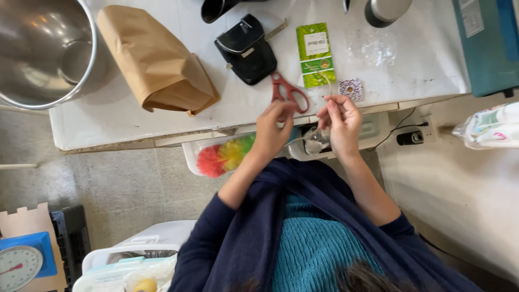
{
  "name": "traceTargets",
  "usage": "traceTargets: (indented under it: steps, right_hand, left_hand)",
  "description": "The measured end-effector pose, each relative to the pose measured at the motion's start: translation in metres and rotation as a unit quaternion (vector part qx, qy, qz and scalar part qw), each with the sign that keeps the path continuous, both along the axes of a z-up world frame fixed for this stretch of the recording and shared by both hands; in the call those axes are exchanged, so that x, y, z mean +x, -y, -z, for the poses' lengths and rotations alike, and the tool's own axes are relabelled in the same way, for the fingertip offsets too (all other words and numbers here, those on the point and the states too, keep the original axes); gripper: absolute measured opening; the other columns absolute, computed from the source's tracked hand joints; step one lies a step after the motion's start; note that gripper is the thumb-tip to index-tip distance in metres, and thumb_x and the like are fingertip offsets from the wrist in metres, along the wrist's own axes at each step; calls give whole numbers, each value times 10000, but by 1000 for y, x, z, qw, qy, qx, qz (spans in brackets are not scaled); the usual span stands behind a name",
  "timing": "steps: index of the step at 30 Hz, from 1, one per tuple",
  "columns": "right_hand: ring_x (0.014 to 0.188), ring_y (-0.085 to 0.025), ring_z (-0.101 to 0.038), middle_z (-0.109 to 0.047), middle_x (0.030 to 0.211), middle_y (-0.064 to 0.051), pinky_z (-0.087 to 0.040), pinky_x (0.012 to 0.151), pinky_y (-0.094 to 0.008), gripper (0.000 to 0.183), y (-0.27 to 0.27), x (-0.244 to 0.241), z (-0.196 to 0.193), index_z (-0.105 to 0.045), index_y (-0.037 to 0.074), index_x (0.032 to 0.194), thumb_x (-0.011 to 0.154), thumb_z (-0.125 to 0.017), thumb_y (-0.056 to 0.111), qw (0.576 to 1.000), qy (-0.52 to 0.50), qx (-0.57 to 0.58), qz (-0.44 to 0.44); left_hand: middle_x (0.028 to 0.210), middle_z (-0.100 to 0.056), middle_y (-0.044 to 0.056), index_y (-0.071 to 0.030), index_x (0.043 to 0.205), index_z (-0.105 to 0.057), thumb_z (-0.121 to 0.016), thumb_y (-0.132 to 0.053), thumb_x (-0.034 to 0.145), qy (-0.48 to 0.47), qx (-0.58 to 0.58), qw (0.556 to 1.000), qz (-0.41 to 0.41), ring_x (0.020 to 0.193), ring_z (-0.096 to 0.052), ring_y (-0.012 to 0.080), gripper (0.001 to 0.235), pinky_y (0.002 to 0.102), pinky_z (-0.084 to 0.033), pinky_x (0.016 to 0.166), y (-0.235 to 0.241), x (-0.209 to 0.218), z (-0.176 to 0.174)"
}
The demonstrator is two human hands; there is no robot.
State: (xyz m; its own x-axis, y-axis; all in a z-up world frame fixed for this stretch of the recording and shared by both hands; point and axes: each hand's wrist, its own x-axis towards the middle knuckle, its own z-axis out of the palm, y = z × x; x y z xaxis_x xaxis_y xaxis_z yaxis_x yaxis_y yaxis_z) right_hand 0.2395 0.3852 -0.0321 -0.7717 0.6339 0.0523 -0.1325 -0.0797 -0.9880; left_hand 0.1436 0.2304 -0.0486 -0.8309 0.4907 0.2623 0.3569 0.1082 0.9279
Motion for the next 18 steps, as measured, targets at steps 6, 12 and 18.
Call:
traceTargets:
  steps: [6, 12, 18]
  right_hand:
    - [449, -35, -440, -574, 680, -53, -335, 422, -152, 96, -42, 28, 7, -639, 47, 1109, 1093, -559, 97, 996, 18, -72, 40]
    - [444, -42, -436, -558, 663, -77, -338, 404, -164, 103, -54, 41, 8, -690, 37, 1073, 1069, -595, 77, 997, 18, -74, 20]
    - [553, -67, -478, -586, 744, -108, -397, 503, -180, 57, -68, 35, 12, -638, 8, 1079, 1067, -603, 51, 997, -34, -63, -12]
  left_hand:
    - [1292, -617, 27, -195, 1257, -666, -786, -205, 749, -310, -221, 922, 68, 1241, -587, 280, 522, 420, -522, 967, -96, -57, 72]
    - [928, -611, 5, -167, 1028, -657, -628, -99, 876, -534, -241, 809, 51, 913, -646, 206, 169, 287, -522, 771, -110, -79, 78]
    - [856, -664, -27, -222, 1037, -691, -679, -214, 895, -344, -253, 901, 80, 844, -709, 236, 143, 375, -576, 741, -104, -77, 23]
